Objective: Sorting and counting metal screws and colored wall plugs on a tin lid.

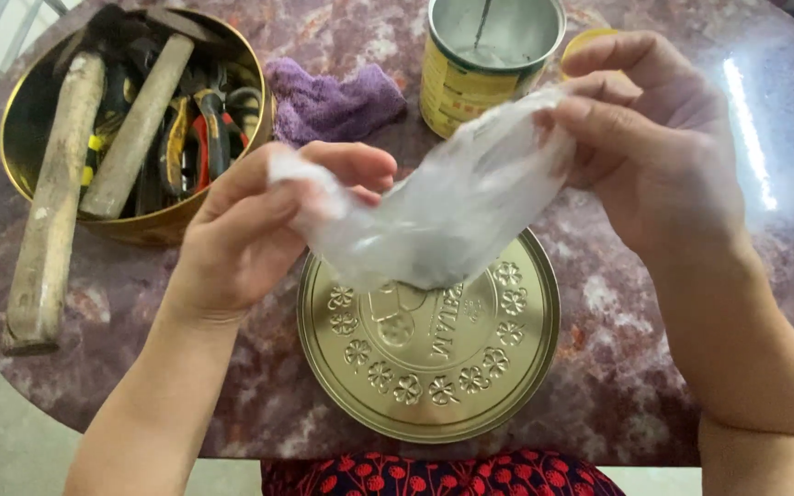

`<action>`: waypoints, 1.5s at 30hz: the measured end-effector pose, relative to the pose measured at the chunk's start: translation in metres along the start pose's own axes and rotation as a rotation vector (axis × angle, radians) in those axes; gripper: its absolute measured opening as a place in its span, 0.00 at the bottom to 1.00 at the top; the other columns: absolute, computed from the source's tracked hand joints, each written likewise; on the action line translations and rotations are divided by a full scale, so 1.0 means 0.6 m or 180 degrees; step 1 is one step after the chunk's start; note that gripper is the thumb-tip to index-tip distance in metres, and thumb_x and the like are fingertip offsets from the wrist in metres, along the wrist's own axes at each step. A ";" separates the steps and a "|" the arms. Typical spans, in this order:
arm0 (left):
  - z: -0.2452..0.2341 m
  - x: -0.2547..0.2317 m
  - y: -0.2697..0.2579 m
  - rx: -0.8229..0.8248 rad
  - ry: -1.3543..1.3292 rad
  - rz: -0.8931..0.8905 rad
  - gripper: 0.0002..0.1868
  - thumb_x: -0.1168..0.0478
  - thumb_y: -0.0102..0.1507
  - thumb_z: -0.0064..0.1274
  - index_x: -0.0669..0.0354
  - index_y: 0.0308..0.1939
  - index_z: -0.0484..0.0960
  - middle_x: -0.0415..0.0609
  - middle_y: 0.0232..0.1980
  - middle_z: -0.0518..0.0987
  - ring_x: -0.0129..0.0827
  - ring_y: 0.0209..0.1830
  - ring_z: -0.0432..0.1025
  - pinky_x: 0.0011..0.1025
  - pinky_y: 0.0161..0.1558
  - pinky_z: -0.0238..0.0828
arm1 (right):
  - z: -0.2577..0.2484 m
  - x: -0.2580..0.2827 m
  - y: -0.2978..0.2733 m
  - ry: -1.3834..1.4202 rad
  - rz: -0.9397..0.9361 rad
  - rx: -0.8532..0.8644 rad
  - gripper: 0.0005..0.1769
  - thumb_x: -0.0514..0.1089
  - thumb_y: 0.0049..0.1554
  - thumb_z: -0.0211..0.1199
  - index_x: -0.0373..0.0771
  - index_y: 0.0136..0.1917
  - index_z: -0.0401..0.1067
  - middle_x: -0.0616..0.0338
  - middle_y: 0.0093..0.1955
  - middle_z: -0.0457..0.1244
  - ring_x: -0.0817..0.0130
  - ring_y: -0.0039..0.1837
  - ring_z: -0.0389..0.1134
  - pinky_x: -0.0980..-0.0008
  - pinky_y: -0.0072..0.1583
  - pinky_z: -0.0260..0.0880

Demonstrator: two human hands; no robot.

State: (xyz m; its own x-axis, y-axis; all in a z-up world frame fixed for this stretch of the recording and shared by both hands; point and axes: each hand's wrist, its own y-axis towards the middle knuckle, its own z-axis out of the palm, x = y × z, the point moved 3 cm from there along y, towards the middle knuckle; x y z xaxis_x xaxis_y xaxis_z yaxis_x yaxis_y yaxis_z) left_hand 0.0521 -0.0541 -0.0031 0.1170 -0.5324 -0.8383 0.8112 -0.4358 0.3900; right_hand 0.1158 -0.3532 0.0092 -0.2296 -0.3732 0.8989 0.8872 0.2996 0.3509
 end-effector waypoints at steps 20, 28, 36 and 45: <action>-0.017 -0.016 -0.004 -0.0153 0.0713 0.0183 0.06 0.63 0.68 0.64 0.58 0.48 0.86 0.51 0.49 0.83 0.28 0.47 0.78 0.28 0.54 0.79 | -0.011 0.012 -0.037 0.0718 0.0587 -0.0598 0.18 0.24 0.57 0.49 0.35 0.57 0.70 0.49 0.42 0.65 0.61 0.46 0.73 0.61 0.55 0.80; 0.079 -0.076 -0.015 0.0903 0.4059 0.0059 0.23 0.53 0.56 0.70 0.56 0.50 0.80 0.38 0.38 0.74 0.27 0.42 0.70 0.29 0.47 0.72 | 0.085 0.067 -0.080 -0.1706 0.0575 -0.0593 0.16 0.24 0.51 0.58 0.32 0.53 0.66 0.46 0.48 0.67 0.64 0.51 0.74 0.64 0.55 0.80; 0.076 -0.113 -0.025 0.1184 0.5606 0.0402 0.13 0.51 0.55 0.66 0.52 0.36 0.84 0.44 0.55 0.75 0.39 0.57 0.67 0.43 0.61 0.60 | -0.053 0.003 -0.055 -0.0196 0.0111 -0.0525 0.13 0.20 0.68 0.53 0.30 0.62 0.65 0.37 0.51 0.66 0.55 0.48 0.69 0.60 0.57 0.73; 0.090 -0.100 -0.036 0.1192 0.4093 0.0190 0.11 0.52 0.58 0.66 0.53 0.35 0.84 0.46 0.62 0.75 0.36 0.65 0.66 0.46 0.69 0.59 | -0.062 -0.014 -0.062 -0.0455 -0.0154 -0.0116 0.14 0.21 0.66 0.56 0.34 0.59 0.65 0.46 0.55 0.65 0.58 0.53 0.72 0.60 0.60 0.79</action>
State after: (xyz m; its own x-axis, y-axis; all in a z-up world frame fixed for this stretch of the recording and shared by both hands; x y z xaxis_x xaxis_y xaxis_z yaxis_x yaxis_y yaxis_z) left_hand -0.0034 -0.0521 0.0597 0.7662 0.4081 -0.4964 0.6055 -0.7172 0.3451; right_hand 0.0996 -0.3939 -0.0212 -0.3247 -0.2568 0.9103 0.8871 0.2513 0.3873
